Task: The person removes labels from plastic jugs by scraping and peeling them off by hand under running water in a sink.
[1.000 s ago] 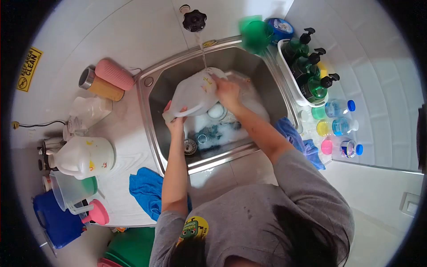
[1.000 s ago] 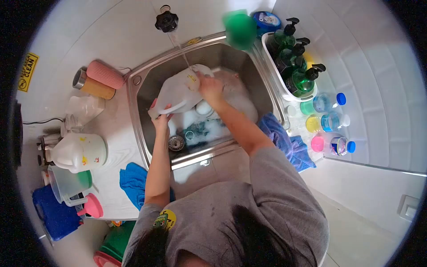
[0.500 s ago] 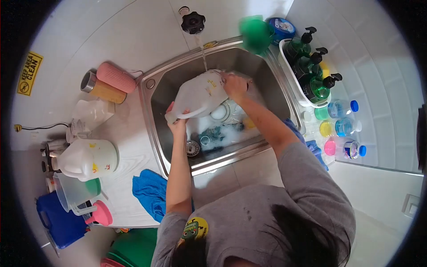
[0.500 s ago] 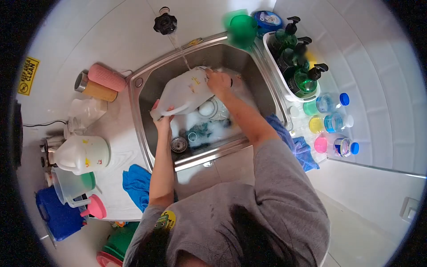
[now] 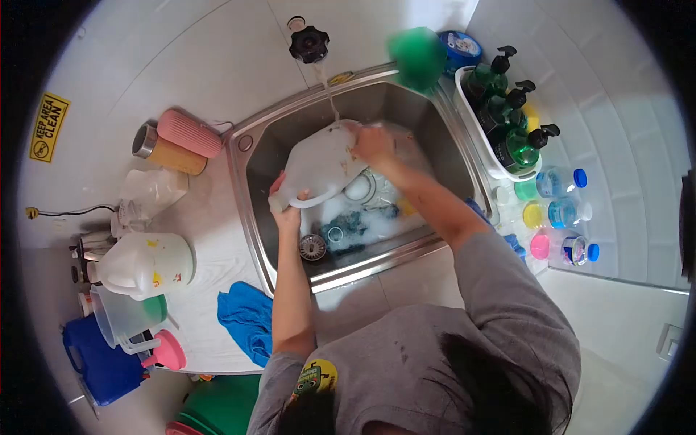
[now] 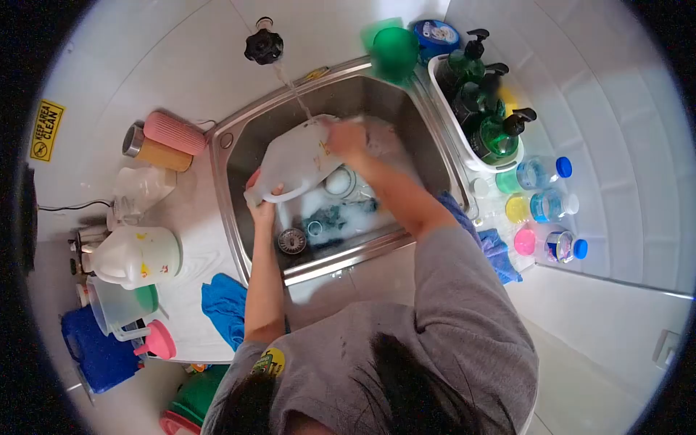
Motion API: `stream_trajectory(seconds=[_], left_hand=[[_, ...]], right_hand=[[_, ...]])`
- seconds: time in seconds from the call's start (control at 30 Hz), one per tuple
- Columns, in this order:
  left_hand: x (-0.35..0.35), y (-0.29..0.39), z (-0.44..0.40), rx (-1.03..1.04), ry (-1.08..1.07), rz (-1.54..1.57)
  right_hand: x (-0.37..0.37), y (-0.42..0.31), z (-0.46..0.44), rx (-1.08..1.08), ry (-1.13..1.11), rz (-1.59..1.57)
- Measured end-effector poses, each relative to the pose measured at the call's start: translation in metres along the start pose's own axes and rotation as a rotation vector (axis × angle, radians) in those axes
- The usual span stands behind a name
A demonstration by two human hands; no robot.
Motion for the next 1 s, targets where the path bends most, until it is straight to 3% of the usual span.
stream_trajectory(seconds=[0.2,0.33,0.5,1.0], left_hand=[[0.004,0.009,-0.004,0.08,-0.062,-0.07],[0.002,0.005,0.001,-0.025,-0.057,0.025],[0.003,0.006,-0.002,0.063,-0.079,0.027],[-0.002,0.0,0.0,0.02,-0.051,0.019]], right_hand=[[0.007,0.005,0.007,-0.107,0.063,-0.166],[0.015,0.011,0.016,-0.188,0.093,-0.289],[0.003,0.003,0.011,-0.161,0.023,-0.078],[-0.011,-0.038,0.026,-0.172,0.053,-0.272]])
Point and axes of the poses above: each hand's wrist, its own z-axis away from the middle knuckle, its own x-axis out of the palm, y = z × x, the point moved 3 cm from there along -z, towards the middle knuckle, and after that the axes turned 5 degrees about -z, right-handed, at the moved point
